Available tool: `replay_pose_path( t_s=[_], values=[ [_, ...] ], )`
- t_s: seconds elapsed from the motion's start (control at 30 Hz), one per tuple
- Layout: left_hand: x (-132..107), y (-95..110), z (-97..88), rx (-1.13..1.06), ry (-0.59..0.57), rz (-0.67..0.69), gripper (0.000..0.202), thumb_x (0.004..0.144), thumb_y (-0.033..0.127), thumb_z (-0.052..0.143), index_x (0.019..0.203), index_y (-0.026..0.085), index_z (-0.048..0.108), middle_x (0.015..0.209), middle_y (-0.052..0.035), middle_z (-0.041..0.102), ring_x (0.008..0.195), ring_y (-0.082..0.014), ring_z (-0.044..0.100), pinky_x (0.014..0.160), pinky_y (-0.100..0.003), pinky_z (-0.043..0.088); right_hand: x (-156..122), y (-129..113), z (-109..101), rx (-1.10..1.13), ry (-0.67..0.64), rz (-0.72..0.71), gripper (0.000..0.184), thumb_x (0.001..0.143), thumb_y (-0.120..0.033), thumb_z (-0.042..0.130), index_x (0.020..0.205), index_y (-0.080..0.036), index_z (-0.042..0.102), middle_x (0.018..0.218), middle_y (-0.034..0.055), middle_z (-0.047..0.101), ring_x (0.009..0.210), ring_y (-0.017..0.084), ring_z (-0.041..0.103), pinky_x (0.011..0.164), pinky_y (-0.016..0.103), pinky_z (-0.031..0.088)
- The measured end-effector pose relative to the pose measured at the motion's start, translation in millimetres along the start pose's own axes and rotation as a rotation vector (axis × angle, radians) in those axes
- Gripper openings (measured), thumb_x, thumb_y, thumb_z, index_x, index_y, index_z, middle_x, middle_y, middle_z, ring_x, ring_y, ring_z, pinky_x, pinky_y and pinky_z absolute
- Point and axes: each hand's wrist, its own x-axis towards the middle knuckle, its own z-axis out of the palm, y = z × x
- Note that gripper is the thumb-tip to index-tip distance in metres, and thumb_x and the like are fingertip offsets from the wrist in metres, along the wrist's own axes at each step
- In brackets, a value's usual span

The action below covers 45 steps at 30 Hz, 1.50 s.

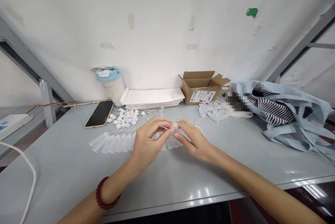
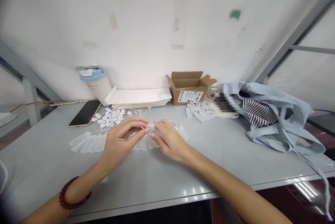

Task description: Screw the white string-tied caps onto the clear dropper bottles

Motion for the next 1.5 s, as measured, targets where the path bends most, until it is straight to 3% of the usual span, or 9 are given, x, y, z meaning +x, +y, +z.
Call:
replay_pose_path(
  t_s=[0.3, 0.4, 0.57, 0.87, 1.1, 1.33, 1.5],
  values=[
    [-0.7, -0.4, 0.8, 0.007, 0.077, -0.014, 0.004, 0.082, 0.018, 0.065, 0.082, 0.02, 0.069, 0.09, -0.0043, 0.068, 0.084, -0.0161, 0.065, 0.068, -0.025, 0.058, -2.1, 6.7, 2.1, -0.137, 0.028, -0.188, 0.026, 0.098, -0.022, 0.036, 0.121, -0.02, 0.047, 0.078, 0.0049, 0.055, 0.071, 0.02, 0.046, 0.065, 0.033, 0.043],
    [0.8, 0.7, -1.1, 0.022, 0.041, -0.003, 0.005, 0.082, 0.018, 0.065, 0.082, 0.02, 0.07, 0.091, -0.0046, 0.069, 0.085, -0.0168, 0.065, 0.071, -0.027, 0.059, -3.4, 9.9, 5.8, -0.184, 0.074, -0.236, 0.026, 0.098, -0.022, 0.036, 0.122, -0.018, 0.045, 0.076, 0.0049, 0.056, 0.068, 0.02, 0.047, 0.063, 0.034, 0.043],
    [2.8, 0.9, -4.1, 0.103, -0.021, 0.059, 0.009, 0.084, 0.017, 0.063, 0.085, 0.02, 0.071, 0.095, -0.0056, 0.07, 0.087, -0.0176, 0.066, 0.075, -0.029, 0.057, -4.8, 11.3, 9.9, -0.188, 0.153, -0.194, 0.029, 0.097, -0.019, 0.039, 0.126, -0.018, 0.041, 0.083, 0.0074, 0.059, 0.074, 0.021, 0.052, 0.063, 0.033, 0.047],
    [4.8, 4.0, -5.5, 0.254, -0.008, 0.218, 0.012, 0.086, 0.016, 0.059, 0.086, 0.02, 0.07, 0.084, -0.0045, 0.072, 0.077, -0.0178, 0.067, 0.067, -0.029, 0.055, -7.6, 11.6, 13.7, -0.177, 0.231, -0.156, 0.038, 0.098, -0.022, 0.038, 0.136, -0.024, 0.032, 0.092, 0.0075, 0.061, 0.081, 0.021, 0.059, 0.069, 0.035, 0.052],
    [0.9, -3.6, -3.2, 0.406, 0.011, 0.476, 0.02, 0.086, 0.006, 0.056, 0.095, 0.019, 0.068, 0.093, -0.0074, 0.07, 0.084, -0.0167, 0.068, 0.075, -0.028, 0.057, -6.2, 9.6, 14.1, -0.173, 0.223, -0.199, 0.043, 0.096, -0.016, 0.038, 0.138, -0.026, 0.035, 0.086, 0.0062, 0.061, 0.071, 0.02, 0.053, 0.061, 0.033, 0.05],
    [-6.5, -15.0, 0.8, 0.549, 0.011, 0.571, 0.032, 0.083, 0.002, 0.056, 0.11, 0.02, 0.061, 0.111, -0.0115, 0.065, 0.096, -0.0195, 0.066, 0.08, -0.03, 0.058, -6.7, 3.1, 12.5, 0.016, 0.218, -0.016, 0.036, 0.096, -0.018, 0.041, 0.131, -0.027, 0.044, 0.109, 0.0078, 0.066, 0.089, 0.019, 0.063, 0.074, 0.034, 0.051],
    [-6.0, -11.2, 0.0, 0.503, 0.06, 0.566, 0.029, 0.081, 0.0, 0.058, 0.104, 0.018, 0.06, 0.11, -0.0127, 0.061, 0.092, -0.0194, 0.064, 0.074, -0.03, 0.058, -5.1, -0.9, 10.8, 0.298, 0.229, 0.224, 0.026, 0.095, -0.029, 0.045, 0.118, -0.022, 0.054, 0.087, 0.0042, 0.068, 0.078, 0.017, 0.065, 0.068, 0.031, 0.051]
  ],
)
